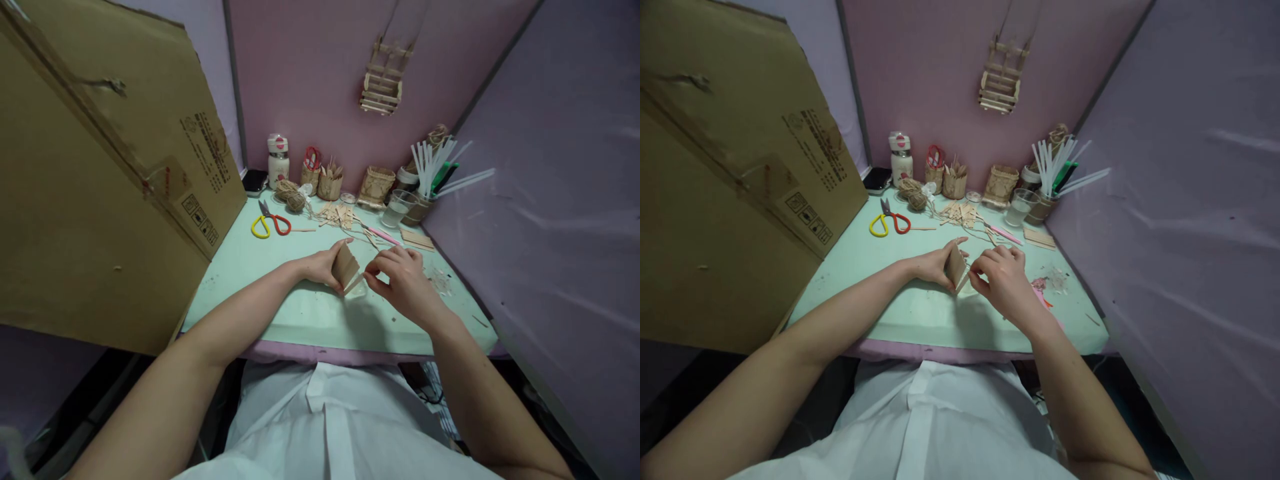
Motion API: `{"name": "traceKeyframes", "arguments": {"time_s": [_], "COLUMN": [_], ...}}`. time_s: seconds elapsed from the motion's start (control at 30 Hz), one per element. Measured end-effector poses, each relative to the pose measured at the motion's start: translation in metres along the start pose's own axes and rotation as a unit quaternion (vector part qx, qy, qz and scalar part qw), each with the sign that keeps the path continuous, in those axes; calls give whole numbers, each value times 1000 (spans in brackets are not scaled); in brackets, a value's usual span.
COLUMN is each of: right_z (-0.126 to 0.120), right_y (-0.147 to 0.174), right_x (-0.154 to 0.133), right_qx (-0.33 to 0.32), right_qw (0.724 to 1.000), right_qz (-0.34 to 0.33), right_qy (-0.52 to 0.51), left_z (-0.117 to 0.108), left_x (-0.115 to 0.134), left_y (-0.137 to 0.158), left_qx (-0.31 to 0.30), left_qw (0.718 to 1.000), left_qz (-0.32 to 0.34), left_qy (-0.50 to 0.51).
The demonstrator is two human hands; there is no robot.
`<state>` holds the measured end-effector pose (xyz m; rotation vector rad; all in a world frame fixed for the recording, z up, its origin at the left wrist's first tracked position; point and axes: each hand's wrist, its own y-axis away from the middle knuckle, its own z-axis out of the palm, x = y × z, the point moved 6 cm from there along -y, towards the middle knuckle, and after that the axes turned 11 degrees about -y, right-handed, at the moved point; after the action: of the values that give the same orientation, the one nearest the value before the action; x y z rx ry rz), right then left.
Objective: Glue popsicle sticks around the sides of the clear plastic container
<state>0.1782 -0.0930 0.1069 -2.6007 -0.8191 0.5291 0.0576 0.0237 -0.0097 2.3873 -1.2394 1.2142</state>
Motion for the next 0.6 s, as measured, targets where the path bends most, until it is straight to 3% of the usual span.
{"name": "traceKeyframes", "arguments": {"time_s": [0.6], "right_z": [5], "right_y": [-2], "right_x": [5], "right_qx": [20], "right_qw": [999], "right_qz": [28], "right_qy": [9], "left_z": [-3], "left_x": [10], "left_y": [4], "left_qx": [-9], "left_qw": [998], "left_qz": [-42], "left_qy": [-50]}}
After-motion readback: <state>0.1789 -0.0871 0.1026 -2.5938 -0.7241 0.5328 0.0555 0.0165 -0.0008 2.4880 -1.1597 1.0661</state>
